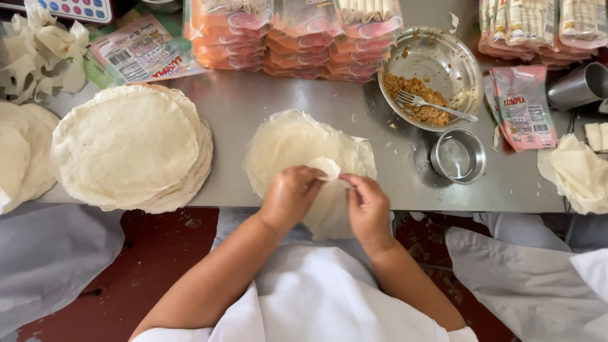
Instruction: Peeling thin wrappers, adding meat filling with a fork, and rolling them into lumpia on a production line.
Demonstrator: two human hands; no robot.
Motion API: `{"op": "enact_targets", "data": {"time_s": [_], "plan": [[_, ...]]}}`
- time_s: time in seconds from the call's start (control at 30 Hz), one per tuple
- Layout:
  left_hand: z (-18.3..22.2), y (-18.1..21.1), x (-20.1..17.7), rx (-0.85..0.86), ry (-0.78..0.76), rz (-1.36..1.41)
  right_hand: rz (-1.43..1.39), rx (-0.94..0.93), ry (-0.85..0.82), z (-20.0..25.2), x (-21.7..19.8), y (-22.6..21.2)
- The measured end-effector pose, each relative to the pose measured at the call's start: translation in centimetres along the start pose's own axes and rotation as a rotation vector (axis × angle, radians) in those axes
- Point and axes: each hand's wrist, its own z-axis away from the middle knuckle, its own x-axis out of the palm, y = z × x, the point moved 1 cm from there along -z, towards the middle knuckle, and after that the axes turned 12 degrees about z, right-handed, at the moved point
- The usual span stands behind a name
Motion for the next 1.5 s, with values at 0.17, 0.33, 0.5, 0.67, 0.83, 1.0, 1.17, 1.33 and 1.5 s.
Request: {"op": "enact_targets", "data": {"time_s": [0.17, 0.33, 0.5, 0.67, 0.83, 1.0, 1.17, 1.33, 1.5], "plan": [[0.0, -3.5, 0.0, -0.285, 0.154, 0.427, -0.267, 0.273, 0.022, 0.2, -0.7, 2.3], [0.0, -1.4, 1.5, -0.32, 0.247, 0.747, -0.379, 0.314, 0.037, 0.5, 0.4, 0.7], [-1.2, -0.8, -5.9, -0.52, 0.578, 0.888, -0.44, 0.675, 0.193, -1.4, -2.6, 3.2], [-3.3, 1.7, -10.4, -0.459, 0.57, 0.792, -0.762, 0.766, 0.348, -1.5, -5.6, 5.2], [-5.3, 5.8, -5.9, -0.43, 0.331, 0.473, -0.892, 0.713, 0.317, -0.9, -6.8, 6.1], [-4.9, 1.7, -2.4, -0.127, -0.021, 0.11, -0.625, 0.573, 0.212, 0.0, -9.8, 8.2], [-7.7, -0.3, -2.7, 0.082, -0.224, -0.372, -0.607, 0.578, 0.222, 2.9, -7.8, 13.3], [-11.7, -0.3, -1.0, -0.009, -0.562, -0.587, -0.619, 0.555, 0.241, 1.9, -8.4, 8.6], [-14.5, -3.9, 2.8, -0.058, -0.736, -0.851, -0.576, 0.568, 0.242, 3.0, -9.9, 10.4]]}}
